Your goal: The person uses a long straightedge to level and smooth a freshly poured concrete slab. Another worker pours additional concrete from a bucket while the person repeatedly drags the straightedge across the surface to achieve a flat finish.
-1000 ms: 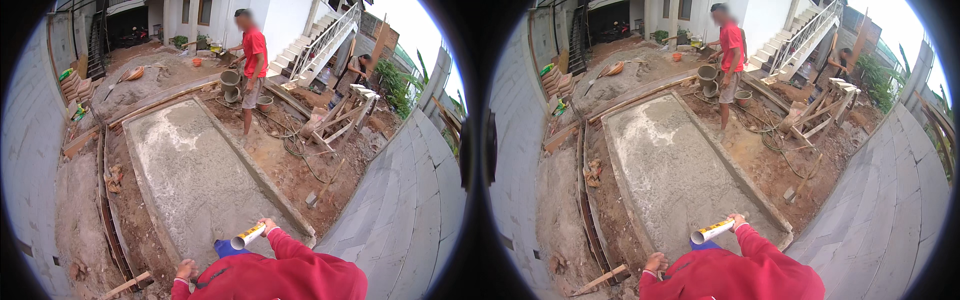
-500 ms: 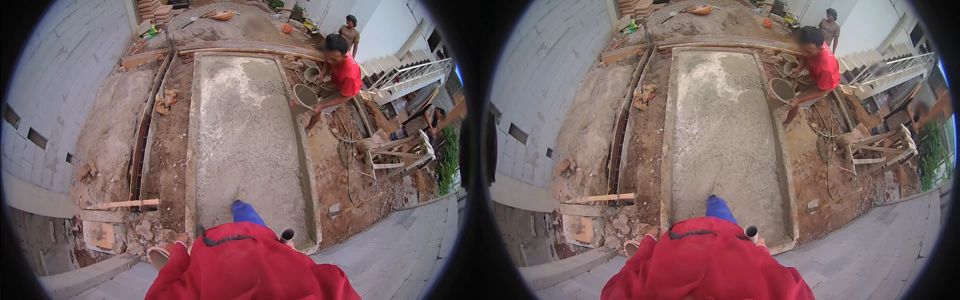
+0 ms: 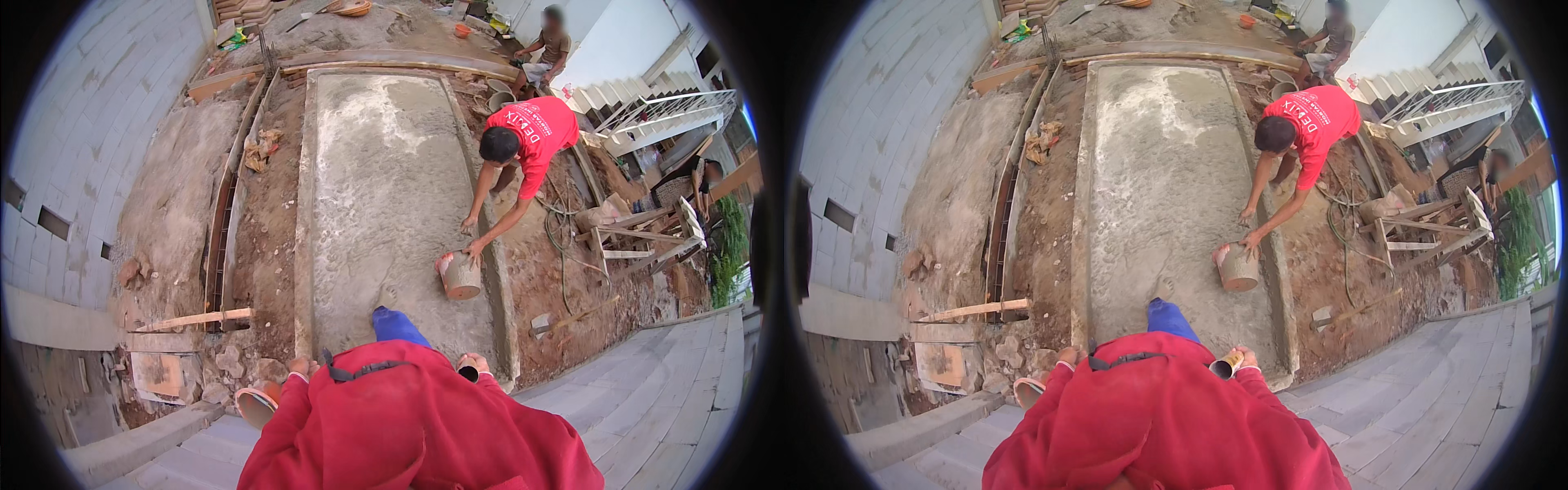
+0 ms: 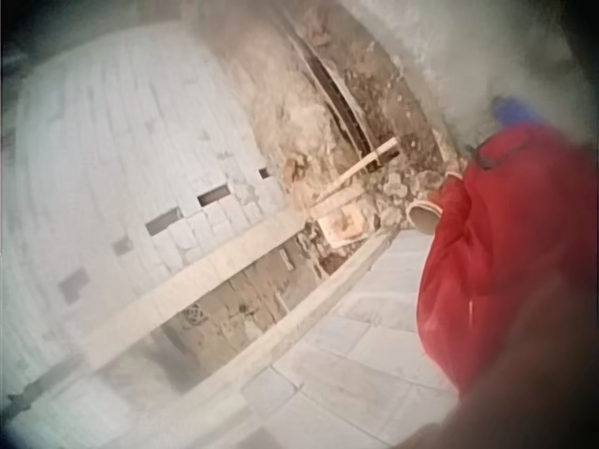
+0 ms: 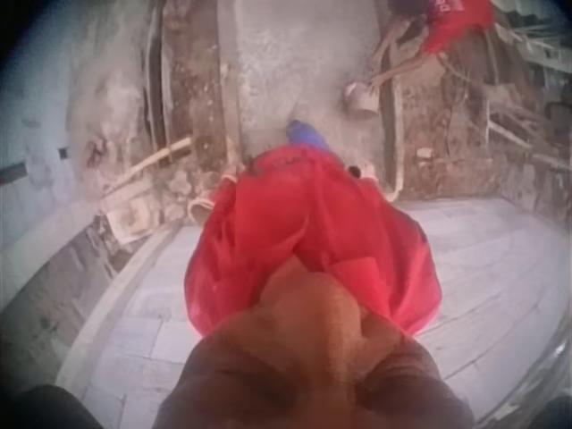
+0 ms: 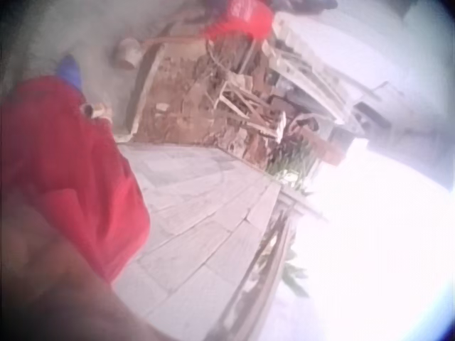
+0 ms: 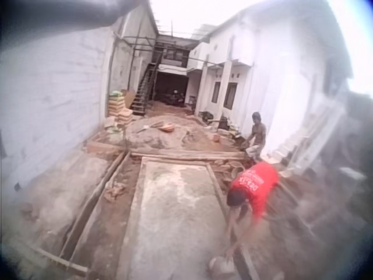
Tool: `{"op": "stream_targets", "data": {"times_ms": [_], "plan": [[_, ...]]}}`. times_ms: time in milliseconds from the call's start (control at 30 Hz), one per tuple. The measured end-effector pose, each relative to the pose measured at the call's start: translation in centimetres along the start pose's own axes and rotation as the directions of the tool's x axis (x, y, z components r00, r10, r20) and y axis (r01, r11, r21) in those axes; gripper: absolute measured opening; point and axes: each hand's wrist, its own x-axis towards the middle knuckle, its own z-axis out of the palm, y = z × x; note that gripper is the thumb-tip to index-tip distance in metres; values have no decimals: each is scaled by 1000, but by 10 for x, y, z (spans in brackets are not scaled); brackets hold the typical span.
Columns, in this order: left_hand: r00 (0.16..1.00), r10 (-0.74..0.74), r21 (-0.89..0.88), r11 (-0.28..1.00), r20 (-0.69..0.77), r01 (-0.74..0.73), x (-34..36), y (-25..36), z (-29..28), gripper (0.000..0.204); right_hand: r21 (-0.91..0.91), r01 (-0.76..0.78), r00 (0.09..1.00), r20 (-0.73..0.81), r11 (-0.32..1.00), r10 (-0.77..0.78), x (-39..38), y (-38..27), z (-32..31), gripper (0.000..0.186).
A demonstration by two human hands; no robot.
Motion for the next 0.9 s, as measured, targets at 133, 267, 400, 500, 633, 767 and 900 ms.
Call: {"op": "stream_targets", "data": {"times_ms": [133, 267, 400, 500, 633, 767, 900], "plan": [[1000, 14, 39, 999, -25, -13, 13, -6, -12, 26, 69, -128, 991, 50, 989, 125, -60, 10, 50, 18], [999, 37, 62, 997, -8, -36, 11, 0, 9, 25, 94, -15, 999, 47, 995, 11, -96, 12, 60, 18], [996, 79, 30, 996, 41, -80, 3, 9, 27, 24, 126, 11, 1000, -11, 992, -9, -95, 14, 52, 18], [992, 112, 46, 992, 63, -115, -3, 11, 31, 23, 113, -63, 998, 4, 992, 63, -106, 28, 51, 19], [993, 114, 97, 989, 17, -115, -9, 13, 38, 22, 154, -198, 980, 42, 968, 194, -99, 33, 28, 17], [999, 50, 117, 992, -5, -49, -3, 13, 32, 22, 104, 68, 997, -44, 992, -64, -90, 47, 1, 6], [1000, 11, 204, 979, 15, -14, -4, 26, 41, 23, 139, -120, 992, 52, 983, 114, -91, 43, -14, 7]]}}
